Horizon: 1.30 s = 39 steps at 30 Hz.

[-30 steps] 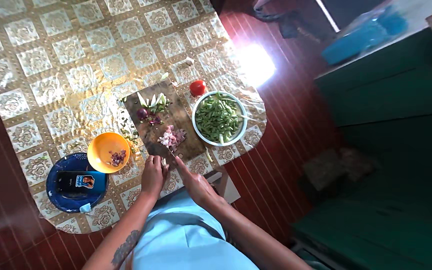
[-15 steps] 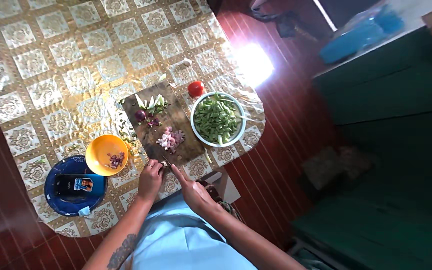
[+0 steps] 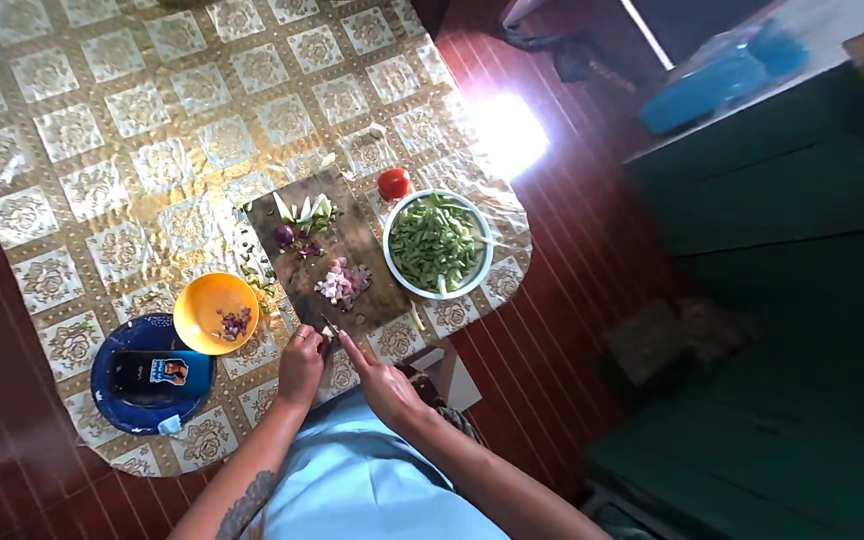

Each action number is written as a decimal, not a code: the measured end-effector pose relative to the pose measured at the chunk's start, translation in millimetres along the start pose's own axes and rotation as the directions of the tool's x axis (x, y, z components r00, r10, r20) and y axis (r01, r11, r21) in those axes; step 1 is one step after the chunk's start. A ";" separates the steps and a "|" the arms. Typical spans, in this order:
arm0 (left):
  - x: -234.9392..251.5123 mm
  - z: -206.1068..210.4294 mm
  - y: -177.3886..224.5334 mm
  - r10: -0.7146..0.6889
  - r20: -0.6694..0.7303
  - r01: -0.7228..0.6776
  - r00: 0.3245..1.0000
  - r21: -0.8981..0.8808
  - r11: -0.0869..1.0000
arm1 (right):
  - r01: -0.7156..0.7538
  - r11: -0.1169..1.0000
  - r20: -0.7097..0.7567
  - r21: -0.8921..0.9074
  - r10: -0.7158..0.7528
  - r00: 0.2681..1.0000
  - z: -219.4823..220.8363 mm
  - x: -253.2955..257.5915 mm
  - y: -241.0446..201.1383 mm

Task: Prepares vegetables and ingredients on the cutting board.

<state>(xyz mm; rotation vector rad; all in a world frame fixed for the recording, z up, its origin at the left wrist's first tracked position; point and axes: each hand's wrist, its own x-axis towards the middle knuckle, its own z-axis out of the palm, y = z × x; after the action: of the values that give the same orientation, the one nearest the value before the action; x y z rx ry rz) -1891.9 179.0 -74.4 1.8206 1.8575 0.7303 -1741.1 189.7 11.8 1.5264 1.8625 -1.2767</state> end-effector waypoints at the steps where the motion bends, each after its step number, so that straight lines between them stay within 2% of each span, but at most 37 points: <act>1: -0.8 -0.4 0.3 -0.004 0.005 0.004 1.000 0.000 1.000 | -0.006 1.000 0.012 -0.005 0.006 1.000 0.3 -2.2 -0.5; 5: 0.2 0.6 -0.3 0.005 0.010 -0.005 1.000 -0.035 0.999 | -0.033 0.998 0.050 -0.044 0.035 0.998 1.8 4.9 -2.4; 12: -2.7 -1.1 -0.3 -0.003 0.025 0.003 1.000 -0.031 1.000 | 0.027 1.000 -0.037 -0.002 -0.027 0.999 4.0 9.8 1.7; 16: -9.0 -3.6 -1.1 -0.008 -0.002 0.008 1.000 -0.026 1.000 | 0.000 1.000 0.037 -0.024 0.001 0.999 -2.9 -5.5 -7.6; 20: -5.5 -3.0 -0.8 -0.019 0.014 0.019 1.000 -0.050 0.999 | -0.020 0.998 0.060 -0.054 0.023 0.998 -0.4 0.3 -8.6; 24: -5.4 -0.6 -2.6 -0.021 0.024 0.022 0.999 -0.038 0.999 | 0.005 0.998 0.012 -0.056 -0.004 1.000 11.3 15.8 -6.2; 28: -3.9 -2.2 -0.5 -0.044 0.015 0.045 0.999 -0.065 0.997 | 0.032 0.999 -0.023 -0.032 -0.033 0.999 5.6 7.0 -4.4; 31: -7.8 2.2 -4.7 -0.018 -0.046 0.016 0.999 -0.056 0.998 | 0.004 0.999 0.025 -0.039 -0.003 1.000 0.1 -3.8 -11.6; 39: -5.1 -6.2 2.3 -0.073 0.028 0.074 0.997 -0.053 0.996 | -0.024 0.997 0.082 -0.076 0.031 0.996 2.9 -0.2 -11.9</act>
<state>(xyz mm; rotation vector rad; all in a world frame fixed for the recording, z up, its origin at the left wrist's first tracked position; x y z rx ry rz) -1893.8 173.5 -68.4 1.7111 1.8592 0.7198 -1752.6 187.5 15.2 1.4334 1.8097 -1.2257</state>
